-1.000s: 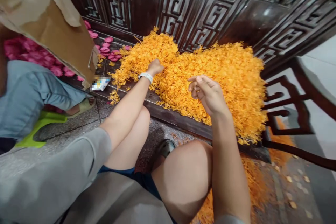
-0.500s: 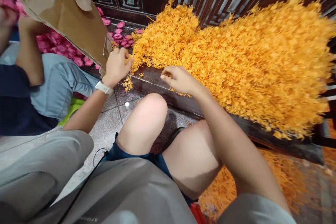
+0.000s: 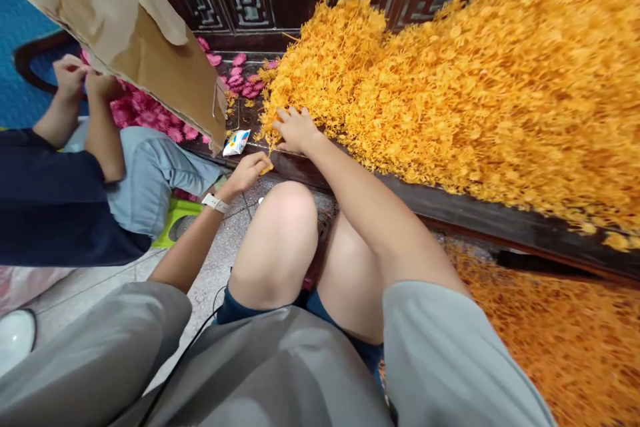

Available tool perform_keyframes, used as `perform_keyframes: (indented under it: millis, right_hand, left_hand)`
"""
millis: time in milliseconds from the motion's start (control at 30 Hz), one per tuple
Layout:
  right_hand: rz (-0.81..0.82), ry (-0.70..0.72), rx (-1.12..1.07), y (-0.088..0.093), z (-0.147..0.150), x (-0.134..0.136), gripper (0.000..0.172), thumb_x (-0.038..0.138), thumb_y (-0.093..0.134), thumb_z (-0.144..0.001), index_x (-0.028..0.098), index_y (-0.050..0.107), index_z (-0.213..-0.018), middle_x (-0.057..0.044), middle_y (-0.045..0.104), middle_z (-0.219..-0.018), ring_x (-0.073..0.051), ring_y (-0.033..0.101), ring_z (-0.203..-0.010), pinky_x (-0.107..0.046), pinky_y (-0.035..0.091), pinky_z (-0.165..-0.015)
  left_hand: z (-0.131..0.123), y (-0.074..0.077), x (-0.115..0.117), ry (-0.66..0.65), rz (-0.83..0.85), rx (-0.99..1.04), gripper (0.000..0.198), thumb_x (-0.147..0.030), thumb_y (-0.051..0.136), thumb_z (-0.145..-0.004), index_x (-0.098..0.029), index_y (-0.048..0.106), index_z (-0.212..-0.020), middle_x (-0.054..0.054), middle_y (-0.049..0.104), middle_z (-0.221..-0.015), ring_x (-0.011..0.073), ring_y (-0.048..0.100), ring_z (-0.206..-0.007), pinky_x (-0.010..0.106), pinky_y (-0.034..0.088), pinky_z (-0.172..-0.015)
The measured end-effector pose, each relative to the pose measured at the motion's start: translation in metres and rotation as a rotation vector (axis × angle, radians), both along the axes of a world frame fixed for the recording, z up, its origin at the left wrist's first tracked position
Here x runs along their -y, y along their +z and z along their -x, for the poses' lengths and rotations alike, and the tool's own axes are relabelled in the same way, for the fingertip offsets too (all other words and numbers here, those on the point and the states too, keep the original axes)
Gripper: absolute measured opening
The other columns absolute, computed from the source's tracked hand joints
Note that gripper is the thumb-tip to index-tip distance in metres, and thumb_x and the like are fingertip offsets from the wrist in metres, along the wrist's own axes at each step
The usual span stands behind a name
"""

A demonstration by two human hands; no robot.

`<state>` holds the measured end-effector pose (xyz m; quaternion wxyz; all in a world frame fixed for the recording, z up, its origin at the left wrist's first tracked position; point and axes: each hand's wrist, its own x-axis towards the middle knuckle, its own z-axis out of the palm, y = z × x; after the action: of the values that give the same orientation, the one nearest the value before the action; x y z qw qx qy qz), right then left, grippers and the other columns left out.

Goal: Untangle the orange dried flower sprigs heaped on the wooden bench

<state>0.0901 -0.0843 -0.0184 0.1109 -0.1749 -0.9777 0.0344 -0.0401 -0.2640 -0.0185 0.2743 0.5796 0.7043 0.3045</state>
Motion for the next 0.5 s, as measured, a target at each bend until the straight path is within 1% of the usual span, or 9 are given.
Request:
perform_keyframes:
  millis: [67,100,167,233,300,400,500]
  right_hand:
    - [0.002,-0.094,-0.025,-0.009,0.002,-0.009,0.054,0.053,0.074,-0.086,0.013,0.073,-0.122,-0.023,0.063,-0.144,-0.045,0.052,-0.131,-0.069,0.039,-0.109]
    - [0.002,-0.137,-0.019,-0.011,0.004,-0.012,0.051,0.054,0.071,-0.088,0.013,0.075,-0.117,-0.021,0.068,-0.136,-0.044,0.053,-0.13,-0.069,0.038,-0.109]
    - [0.006,-0.207,0.019,-0.014,0.005,-0.016,0.042,0.048,0.065,-0.093,0.012,0.077,-0.11,-0.02,0.072,-0.125,-0.043,0.054,-0.128,-0.068,0.037,-0.11]
    - [0.034,-0.272,0.045,-0.011,0.007,-0.019,0.035,0.036,0.058,-0.097,0.009,0.078,-0.106,-0.02,0.074,-0.118,-0.041,0.057,-0.126,-0.064,0.04,-0.108]
    - [0.093,-0.35,0.028,-0.006,0.007,-0.023,0.032,0.029,0.056,-0.097,0.006,0.078,-0.102,-0.023,0.074,-0.113,-0.04,0.059,-0.124,-0.059,0.043,-0.107]
    - [0.19,-0.462,-0.006,0.001,0.006,-0.031,0.032,0.025,0.055,-0.098,0.004,0.078,-0.103,-0.024,0.074,-0.109,-0.039,0.063,-0.121,-0.054,0.048,-0.103]
    - [0.284,-0.537,-0.034,-0.002,0.008,-0.042,0.03,0.025,0.053,-0.099,0.009,0.078,-0.104,-0.02,0.075,-0.107,-0.038,0.066,-0.12,-0.051,0.052,-0.102]
  left_hand:
    - [0.006,0.008,0.008,0.048,0.003,0.216,0.022,-0.039,0.055,-0.087,-0.022,0.057,-0.072,0.003,0.058,-0.075,0.0191,0.05,-0.073,0.031,0.039,-0.071]
    - [0.009,0.011,0.012,0.07,-0.011,0.296,0.022,-0.04,0.057,-0.085,-0.021,0.061,-0.073,0.003,0.06,-0.076,0.0187,0.051,-0.073,0.03,0.039,-0.07]
    - [0.015,0.014,0.017,0.113,-0.075,0.408,0.023,-0.041,0.062,-0.083,-0.02,0.065,-0.073,0.003,0.063,-0.078,0.018,0.052,-0.073,0.03,0.04,-0.07]
    - [0.02,0.014,0.018,0.154,-0.164,0.46,0.022,-0.039,0.064,-0.081,-0.019,0.066,-0.071,0.003,0.063,-0.076,0.0173,0.053,-0.072,0.03,0.041,-0.07]
    - [0.022,0.011,0.014,0.171,-0.209,0.462,0.021,-0.036,0.064,-0.081,-0.019,0.067,-0.069,0.003,0.063,-0.075,0.0171,0.054,-0.071,0.03,0.041,-0.071]
    - [0.017,0.01,0.006,0.148,-0.207,0.479,0.02,-0.035,0.065,-0.081,-0.018,0.072,-0.071,0.004,0.066,-0.076,0.0178,0.057,-0.074,0.031,0.043,-0.073]
    - [0.004,0.018,-0.002,0.14,-0.243,0.592,0.019,-0.033,0.068,-0.08,-0.018,0.074,-0.072,0.004,0.067,-0.078,0.0174,0.06,-0.075,0.03,0.045,-0.075]
